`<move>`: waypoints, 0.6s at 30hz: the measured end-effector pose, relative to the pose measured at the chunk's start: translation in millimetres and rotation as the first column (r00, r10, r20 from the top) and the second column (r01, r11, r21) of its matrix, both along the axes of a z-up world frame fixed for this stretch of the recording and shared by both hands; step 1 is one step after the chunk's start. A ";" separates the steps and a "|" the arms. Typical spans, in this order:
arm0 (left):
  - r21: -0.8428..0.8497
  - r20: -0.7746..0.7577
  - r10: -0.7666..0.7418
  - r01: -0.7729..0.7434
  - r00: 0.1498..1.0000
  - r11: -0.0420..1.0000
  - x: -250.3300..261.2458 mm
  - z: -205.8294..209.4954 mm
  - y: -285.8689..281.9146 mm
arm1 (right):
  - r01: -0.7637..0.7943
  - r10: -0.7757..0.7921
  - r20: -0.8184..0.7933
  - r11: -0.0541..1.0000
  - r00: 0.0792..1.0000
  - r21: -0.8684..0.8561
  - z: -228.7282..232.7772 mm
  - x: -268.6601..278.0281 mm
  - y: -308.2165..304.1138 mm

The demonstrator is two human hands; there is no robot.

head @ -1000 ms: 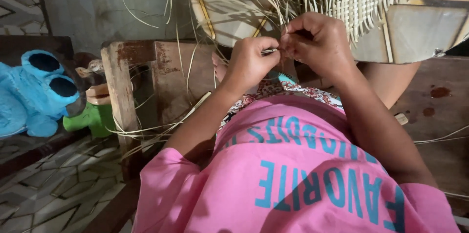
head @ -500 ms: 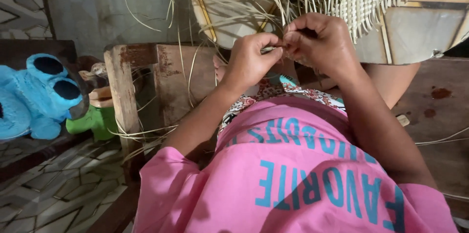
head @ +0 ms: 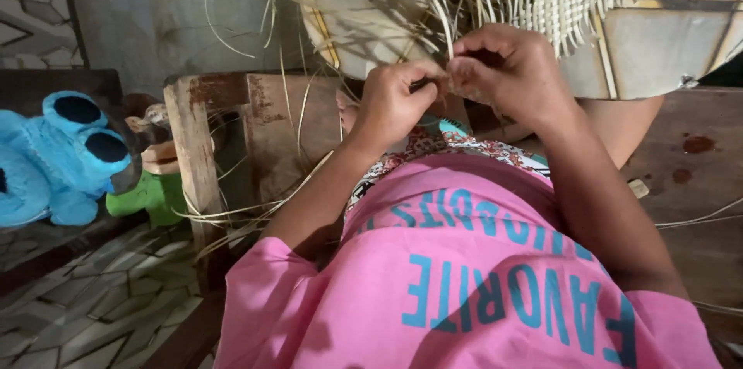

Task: Weaving a mat by tucking loose plant fibers into the existing woven structure on a wooden frame.

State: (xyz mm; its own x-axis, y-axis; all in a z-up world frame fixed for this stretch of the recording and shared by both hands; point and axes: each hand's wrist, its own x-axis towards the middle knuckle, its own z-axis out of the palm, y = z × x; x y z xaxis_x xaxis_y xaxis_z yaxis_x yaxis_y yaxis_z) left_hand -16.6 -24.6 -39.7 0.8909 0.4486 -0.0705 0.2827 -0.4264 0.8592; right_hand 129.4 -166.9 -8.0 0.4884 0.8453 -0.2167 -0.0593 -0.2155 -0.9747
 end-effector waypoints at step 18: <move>-0.078 -0.181 -0.044 0.030 0.982 0.997 15.8 8.5 10.4 | 0.030 -0.042 0.104 0.993 0.994 0.111 -17.6 1.2 6.0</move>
